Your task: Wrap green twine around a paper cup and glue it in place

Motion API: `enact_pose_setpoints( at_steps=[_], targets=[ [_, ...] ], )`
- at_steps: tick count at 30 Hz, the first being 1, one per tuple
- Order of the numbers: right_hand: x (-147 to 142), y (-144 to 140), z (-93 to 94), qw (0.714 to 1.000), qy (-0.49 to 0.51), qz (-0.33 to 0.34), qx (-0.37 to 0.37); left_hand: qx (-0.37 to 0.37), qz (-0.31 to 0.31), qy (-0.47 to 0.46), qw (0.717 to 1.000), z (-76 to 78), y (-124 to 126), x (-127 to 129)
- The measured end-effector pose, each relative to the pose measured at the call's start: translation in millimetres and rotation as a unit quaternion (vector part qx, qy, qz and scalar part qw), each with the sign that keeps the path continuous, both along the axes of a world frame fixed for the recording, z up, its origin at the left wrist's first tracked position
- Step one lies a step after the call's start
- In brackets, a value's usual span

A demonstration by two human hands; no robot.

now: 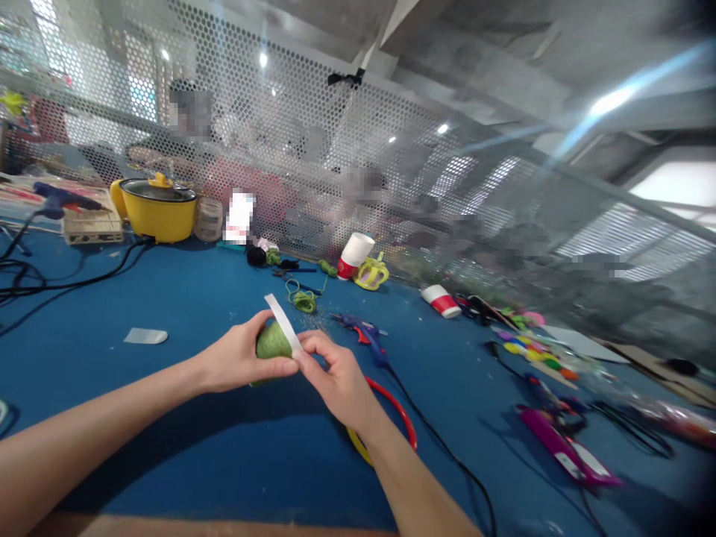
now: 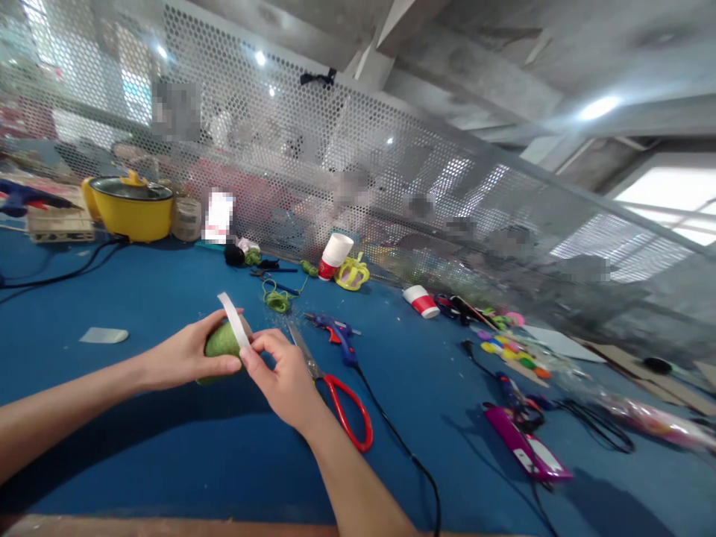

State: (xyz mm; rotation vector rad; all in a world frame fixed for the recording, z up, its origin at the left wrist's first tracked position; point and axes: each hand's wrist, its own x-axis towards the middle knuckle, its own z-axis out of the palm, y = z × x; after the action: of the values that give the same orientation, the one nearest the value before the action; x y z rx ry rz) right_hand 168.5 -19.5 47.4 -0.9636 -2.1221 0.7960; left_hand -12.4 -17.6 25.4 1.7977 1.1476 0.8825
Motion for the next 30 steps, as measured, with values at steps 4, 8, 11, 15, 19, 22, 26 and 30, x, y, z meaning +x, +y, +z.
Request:
enact_pose_setpoints(
  at_steps=[4,8,11,15,19,22,26,30],
  targets=[
    [0.1,0.7,1.4,1.0,-0.003,0.008,-0.015,0.019,0.008,0.037,0.999,2.2,-1.6,1.5],
    [-0.7,1.0,1.1,0.999,-0.008,0.001,-0.033,0.038,0.004,0.055,0.998,2.9,-3.0,3.8],
    [-1.1,1.8,0.7,0.999,-0.005,0.0,-0.051,0.05,0.005,0.065,0.997,1.7,-3.6,4.6],
    [-0.7,2.8,1.8,0.998,0.002,-0.007,-0.065,0.067,0.004,0.067,0.995,-0.8,-3.4,4.6],
    [-0.1,3.1,2.7,0.995,0.029,-0.004,-0.099,0.064,0.003,0.067,0.996,-1.6,-3.3,5.4],
    [-1.4,2.1,1.6,0.997,0.012,-0.024,-0.078,0.06,0.009,0.083,0.995,-2.0,-3.5,6.8],
    [-4.7,0.3,-2.8,0.998,-0.012,-0.064,-0.011,0.064,0.02,0.092,0.993,-3.4,-4.2,8.1],
    [-6.8,2.2,-7.3,0.997,-0.021,-0.079,0.005,0.049,0.024,0.093,0.994,-3.2,-5.6,8.4]
  ],
)
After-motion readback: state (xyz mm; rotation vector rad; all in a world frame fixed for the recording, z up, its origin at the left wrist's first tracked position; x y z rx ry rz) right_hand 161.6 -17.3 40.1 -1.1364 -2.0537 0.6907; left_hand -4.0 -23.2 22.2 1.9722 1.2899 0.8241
